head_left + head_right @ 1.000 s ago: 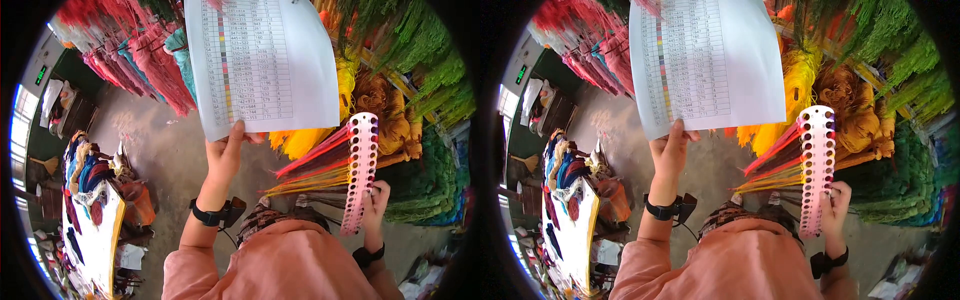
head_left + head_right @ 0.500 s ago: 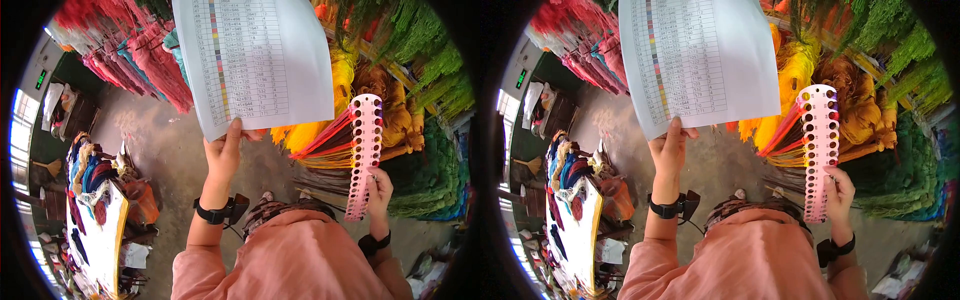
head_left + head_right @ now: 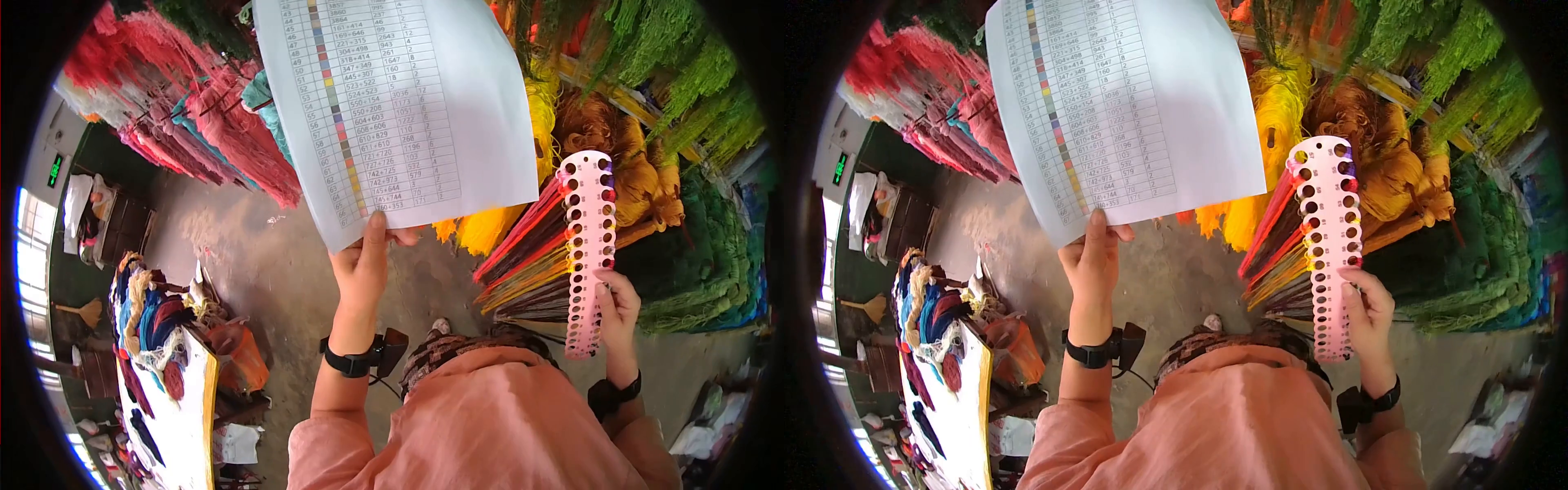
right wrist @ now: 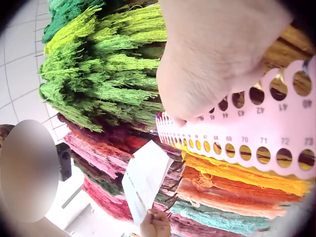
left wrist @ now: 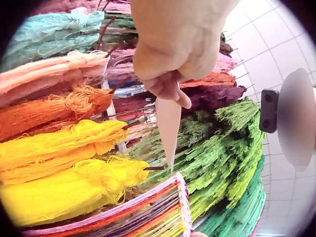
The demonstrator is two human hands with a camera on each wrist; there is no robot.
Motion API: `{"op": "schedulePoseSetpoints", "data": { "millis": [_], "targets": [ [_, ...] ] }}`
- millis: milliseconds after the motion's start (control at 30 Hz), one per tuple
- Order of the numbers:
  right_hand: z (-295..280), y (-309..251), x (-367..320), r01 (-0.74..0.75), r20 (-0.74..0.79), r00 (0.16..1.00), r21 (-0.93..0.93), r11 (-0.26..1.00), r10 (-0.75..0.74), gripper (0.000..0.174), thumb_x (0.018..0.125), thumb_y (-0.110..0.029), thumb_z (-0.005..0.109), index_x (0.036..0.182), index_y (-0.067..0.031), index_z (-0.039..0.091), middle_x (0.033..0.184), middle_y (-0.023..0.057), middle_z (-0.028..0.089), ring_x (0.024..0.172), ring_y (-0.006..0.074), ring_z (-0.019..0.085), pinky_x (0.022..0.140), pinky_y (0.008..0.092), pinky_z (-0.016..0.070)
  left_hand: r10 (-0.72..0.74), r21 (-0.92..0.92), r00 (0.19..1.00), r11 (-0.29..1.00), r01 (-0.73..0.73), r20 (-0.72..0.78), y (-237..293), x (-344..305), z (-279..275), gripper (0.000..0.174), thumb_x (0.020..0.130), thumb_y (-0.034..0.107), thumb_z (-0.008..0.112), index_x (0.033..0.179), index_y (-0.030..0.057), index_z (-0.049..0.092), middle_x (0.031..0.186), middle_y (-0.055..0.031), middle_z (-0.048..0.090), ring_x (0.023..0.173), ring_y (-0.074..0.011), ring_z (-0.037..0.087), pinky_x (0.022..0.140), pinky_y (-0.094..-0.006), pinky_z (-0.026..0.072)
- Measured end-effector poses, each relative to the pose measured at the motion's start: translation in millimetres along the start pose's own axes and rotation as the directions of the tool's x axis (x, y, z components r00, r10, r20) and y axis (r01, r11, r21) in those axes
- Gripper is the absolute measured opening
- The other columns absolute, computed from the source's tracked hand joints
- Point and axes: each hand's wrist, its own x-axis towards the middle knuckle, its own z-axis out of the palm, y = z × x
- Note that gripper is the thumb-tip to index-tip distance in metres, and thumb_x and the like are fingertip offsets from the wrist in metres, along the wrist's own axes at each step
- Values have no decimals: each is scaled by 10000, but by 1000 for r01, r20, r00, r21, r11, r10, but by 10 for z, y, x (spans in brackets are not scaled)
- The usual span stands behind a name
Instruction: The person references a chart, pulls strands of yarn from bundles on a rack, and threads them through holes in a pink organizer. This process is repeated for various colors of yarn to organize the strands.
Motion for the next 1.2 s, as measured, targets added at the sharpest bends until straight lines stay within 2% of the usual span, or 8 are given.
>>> {"op": "schedulePoseSetpoints", "data": {
  "millis": [167, 400, 733, 900, 1067, 1100, 1167, 1200],
  "targets": [
    [29, -74, -81, -3, -23, 1000, -107, 994, 1, 154, 790, 12, 487, 911, 20, 582, 869, 99, 591, 798, 138, 541, 712, 230, 407, -34, -86, 999, 996, 36, 26, -67, -45, 68, 184, 863, 57, 378, 982, -58, 458, 750, -131, 566, 611, -173, 546, 558, -273, 458],
    [-118, -154, -508, -73, -139, 989, -124, 990, 55, 155, 803, -4, 482, 918, 19, 584, 877, 104, 592, 809, 142, 541, 716, 228, 402, -97, -111, 975, 986, 121, 201, -143, -302, 282, 200, 876, 91, 366, 937, -65, 476, 704, -127, 555, 610, -175, 531, 561, -268, 435],
    [-916, -99, -1358, -110, -316, 942, 15, 994, 109, 145, 809, -15, 490, 912, 27, 583, 898, 89, 593, 819, 115, 528, 727, 214, 396, -115, 117, 959, 989, 87, 259, 152, -1305, 1066, 208, 876, 95, 361, 863, -58, 500, 645, -103, 561, 587, -162, 538, 557, -266, 453],
    [-1881, -66, -2226, -149, -406, 905, -18, 989, 129, 146, 809, -17, 489, 910, 31, 582, 899, 87, 593, 820, 113, 528, 730, 212, 395, -181, 96, 923, 983, 157, 341, 141, -2255, 1849, 197, 871, 78, 355, 854, -56, 499, 626, -97, 557, 579, -154, 535, 546, -258, 446],
    [-2968, 77, -3393, -219, -591, 782, 36, 975, 197, 149, 809, -15, 484, 910, 33, 582, 904, 87, 592, 821, 109, 526, 731, 211, 394, -312, 100, 812, 948, 303, 493, 62, -3190, 3000, 190, 874, 89, 362, 868, -50, 491, 625, -95, 554, 571, -148, 528, 536, -240, 431],
    [-3191, 103, -3652, -205, -627, 755, 51, 978, 191, 153, 807, -5, 475, 911, 32, 581, 898, 80, 592, 813, 102, 521, 726, 206, 392, -307, 99, 765, 947, 307, 567, 7, -3371, 3262, 184, 874, 92, 367, 880, -48, 488, 641, -94, 556, 575, -145, 527, 536, -237, 430],
    [-3605, 79, -4093, -300, -687, 690, 18, 954, 230, 158, 804, 2, 472, 915, 30, 581, 893, 77, 591, 803, 99, 519, 722, 203, 389, -289, 88, 647, 942, 324, 705, -173, -3723, 3760, 176, 874, 97, 379, 903, -44, 482, 674, -92, 561, 582, -140, 526, 536, -232, 426],
    [-3653, 369, -3866, -217, -700, 702, -32, 976, 133, 161, 802, 5, 470, 917, 28, 580, 890, 75, 591, 798, 98, 518, 721, 201, 388, -163, 7, 662, 972, 233, 732, -404, -3574, 3893, 166, 868, 87, 389, 949, -41, 455, 707, -100, 558, 576, -142, 524, 517, -235, 428]
  ]
}}
